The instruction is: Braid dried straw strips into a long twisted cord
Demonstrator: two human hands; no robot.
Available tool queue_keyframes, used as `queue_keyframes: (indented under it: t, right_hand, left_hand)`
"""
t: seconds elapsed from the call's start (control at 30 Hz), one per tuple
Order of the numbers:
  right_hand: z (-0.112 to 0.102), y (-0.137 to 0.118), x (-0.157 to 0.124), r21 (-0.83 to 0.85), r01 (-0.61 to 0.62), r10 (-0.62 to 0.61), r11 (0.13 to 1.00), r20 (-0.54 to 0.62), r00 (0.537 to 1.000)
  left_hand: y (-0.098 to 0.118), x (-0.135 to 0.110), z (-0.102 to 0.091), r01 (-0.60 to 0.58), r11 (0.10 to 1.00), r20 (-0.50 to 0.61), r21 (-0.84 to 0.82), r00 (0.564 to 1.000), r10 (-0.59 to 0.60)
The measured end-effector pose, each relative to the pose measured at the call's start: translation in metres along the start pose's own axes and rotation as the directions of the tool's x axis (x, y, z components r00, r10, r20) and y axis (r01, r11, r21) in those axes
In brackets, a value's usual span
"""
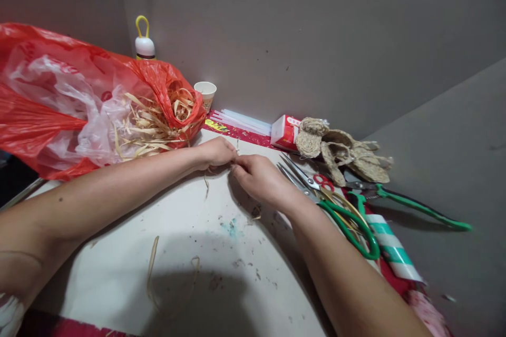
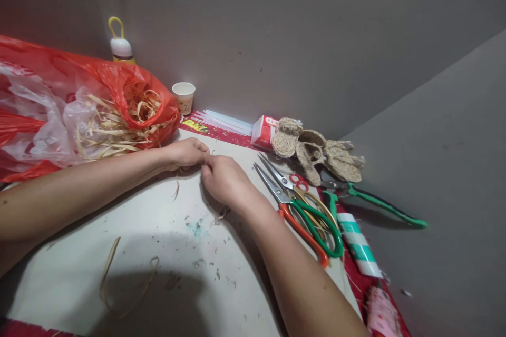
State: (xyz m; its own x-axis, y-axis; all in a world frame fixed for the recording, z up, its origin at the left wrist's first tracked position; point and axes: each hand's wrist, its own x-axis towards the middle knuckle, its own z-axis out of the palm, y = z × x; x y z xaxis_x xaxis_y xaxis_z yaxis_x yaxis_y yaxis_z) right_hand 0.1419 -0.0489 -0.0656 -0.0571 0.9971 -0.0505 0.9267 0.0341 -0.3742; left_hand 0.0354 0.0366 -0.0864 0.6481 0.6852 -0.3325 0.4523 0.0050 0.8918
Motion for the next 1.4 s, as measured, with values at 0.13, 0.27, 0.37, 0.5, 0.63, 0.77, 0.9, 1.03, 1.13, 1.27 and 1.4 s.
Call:
queue_keyframes:
  t: [0.13, 0.27, 0.37, 0.5, 0.63, 0.77, 0.9, 1.03, 1.13, 1.27, 1.4]
  right_hand:
    - [0.012, -0.011, -0.004, -0.216, -0.01, 0.023, 0.976, 0.054, 0.998]
    - [0.014, -0.032, -0.013, -0.318, 0.036, 0.015, 0.947, 0.154, 0.988]
    - [0.014, -0.053, -0.029, -0.304, 0.171, -0.093, 0.937, 0.255, 0.962]
    - [-0.001, -0.078, -0.056, -0.019, 0.536, -0.445, 0.844, 0.533, 0.72]
    - [-0.026, -0.065, -0.055, 0.445, 0.344, -0.539, 0.827, 0.453, 0.71]
    - [-0.026, -0.008, -0.015, 0.667, 0.018, 0.129, 0.744, -0.17, 0.977]
    - [-0.006, 0.028, 0.017, 0.847, -0.207, 0.45, 0.489, -0.042, 0.892]
    - [0.004, 0.024, 0.018, 0.88, -0.32, 0.342, 0.351, 0.198, 0.919]
    - [0.004, 0.022, 0.015, 0.869, -0.376, 0.24, 0.322, 0.31, 0.92]
    - [0.001, 0.027, 0.015, 0.839, -0.376, 0.205, 0.393, 0.319, 0.925]
    - [-0.002, 0.031, 0.017, 0.78, -0.398, 0.222, 0.483, 0.331, 0.917]
  left_hand:
    - [0.001, 0.001, -0.003, 0.024, 0.998, 0.037, -0.066, 0.999, -0.022]
    - [0.003, 0.001, -0.005, 0.088, 0.985, 0.094, -0.146, 0.993, -0.075]
    - [0.003, 0.001, -0.005, 0.108, 0.979, 0.099, -0.172, 0.991, -0.092]
    - [0.002, 0.002, -0.006, 0.112, 0.976, 0.081, -0.189, 0.992, -0.099]
    - [0.003, 0.001, -0.008, 0.123, 0.967, 0.093, -0.224, 0.99, -0.104]
    - [0.005, -0.001, -0.01, 0.122, 0.956, 0.131, -0.268, 0.987, -0.089]
    - [0.005, -0.001, -0.011, 0.12, 0.946, 0.164, -0.3, 0.984, -0.073]
    - [0.003, 0.001, -0.01, 0.088, 0.953, 0.162, -0.291, 0.986, -0.042]
    - [0.002, 0.002, -0.009, 0.076, 0.958, 0.147, -0.275, 0.988, -0.037]
    - [0.003, 0.002, -0.01, 0.063, 0.964, 0.15, -0.257, 0.988, -0.024]
    - [0.005, 0.0, -0.012, 0.032, 0.974, 0.202, -0.225, 0.979, 0.015]
